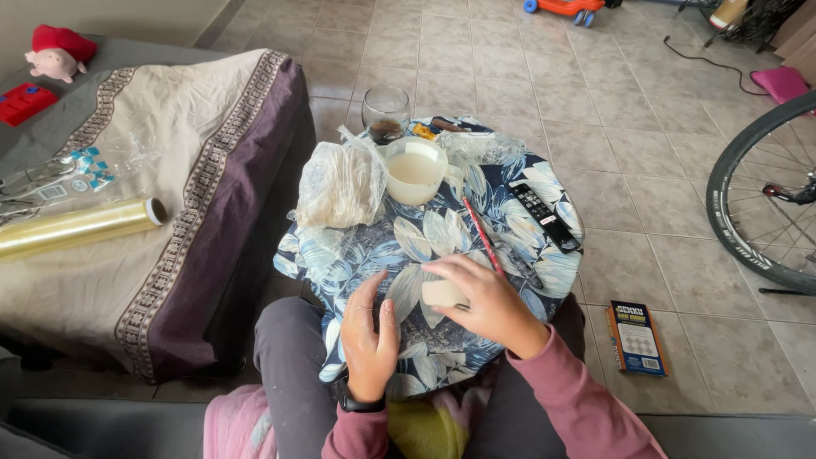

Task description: Shaping and molding a piece of clay by hand.

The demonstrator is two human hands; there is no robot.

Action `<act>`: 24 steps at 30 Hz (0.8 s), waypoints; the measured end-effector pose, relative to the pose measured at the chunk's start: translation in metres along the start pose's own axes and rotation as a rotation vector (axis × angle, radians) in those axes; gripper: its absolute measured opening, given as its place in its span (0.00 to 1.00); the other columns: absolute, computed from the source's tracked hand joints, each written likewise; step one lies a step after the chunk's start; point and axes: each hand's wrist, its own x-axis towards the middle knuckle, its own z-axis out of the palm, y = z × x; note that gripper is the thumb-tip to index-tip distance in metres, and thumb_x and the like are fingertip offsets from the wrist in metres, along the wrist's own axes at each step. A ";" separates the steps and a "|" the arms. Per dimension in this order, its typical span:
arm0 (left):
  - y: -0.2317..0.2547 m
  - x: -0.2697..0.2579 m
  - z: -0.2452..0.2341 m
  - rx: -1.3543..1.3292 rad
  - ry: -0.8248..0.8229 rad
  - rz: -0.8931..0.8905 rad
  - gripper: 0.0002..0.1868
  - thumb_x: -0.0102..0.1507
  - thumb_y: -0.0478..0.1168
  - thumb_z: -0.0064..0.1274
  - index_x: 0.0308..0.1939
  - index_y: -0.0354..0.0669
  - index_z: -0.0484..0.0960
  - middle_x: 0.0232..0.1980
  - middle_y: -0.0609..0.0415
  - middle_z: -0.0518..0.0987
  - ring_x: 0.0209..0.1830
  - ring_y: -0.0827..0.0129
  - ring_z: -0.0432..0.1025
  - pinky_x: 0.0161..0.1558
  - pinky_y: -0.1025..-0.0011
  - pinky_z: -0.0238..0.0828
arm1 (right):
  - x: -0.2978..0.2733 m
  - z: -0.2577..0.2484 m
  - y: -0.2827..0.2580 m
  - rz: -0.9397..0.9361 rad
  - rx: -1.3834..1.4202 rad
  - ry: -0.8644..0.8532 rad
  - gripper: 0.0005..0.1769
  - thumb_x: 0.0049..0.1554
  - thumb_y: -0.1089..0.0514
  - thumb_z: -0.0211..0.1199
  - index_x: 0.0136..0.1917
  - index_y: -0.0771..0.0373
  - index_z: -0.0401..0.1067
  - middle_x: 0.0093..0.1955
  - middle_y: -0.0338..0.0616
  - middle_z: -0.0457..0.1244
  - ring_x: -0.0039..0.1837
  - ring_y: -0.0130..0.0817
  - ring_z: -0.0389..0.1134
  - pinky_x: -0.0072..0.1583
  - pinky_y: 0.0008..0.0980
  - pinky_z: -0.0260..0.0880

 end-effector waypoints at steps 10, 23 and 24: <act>-0.015 -0.006 0.003 -0.117 0.056 -0.055 0.19 0.67 0.36 0.42 0.60 0.33 0.75 0.60 0.43 0.78 0.55 0.57 0.74 0.57 0.66 0.72 | 0.038 0.008 0.008 -0.049 -0.107 -0.063 0.26 0.44 0.58 0.73 0.57 0.56 0.78 0.56 0.45 0.71 0.49 0.40 0.74 0.50 0.32 0.76; -0.026 -0.009 0.005 -0.217 0.138 0.044 0.21 0.74 0.43 0.34 0.60 0.31 0.76 0.54 0.41 0.80 0.52 0.47 0.77 0.53 0.56 0.78 | 0.009 -0.050 0.009 -0.046 0.101 -0.238 0.43 0.60 0.34 0.50 0.79 0.60 0.56 0.76 0.55 0.56 0.78 0.49 0.54 0.75 0.51 0.54; -0.027 -0.008 0.006 -0.230 0.144 0.066 0.22 0.75 0.44 0.33 0.60 0.30 0.76 0.54 0.41 0.80 0.53 0.46 0.76 0.53 0.56 0.78 | 0.014 -0.056 0.015 -0.105 0.141 -0.130 0.39 0.64 0.38 0.46 0.81 0.61 0.53 0.80 0.55 0.52 0.81 0.50 0.48 0.78 0.52 0.47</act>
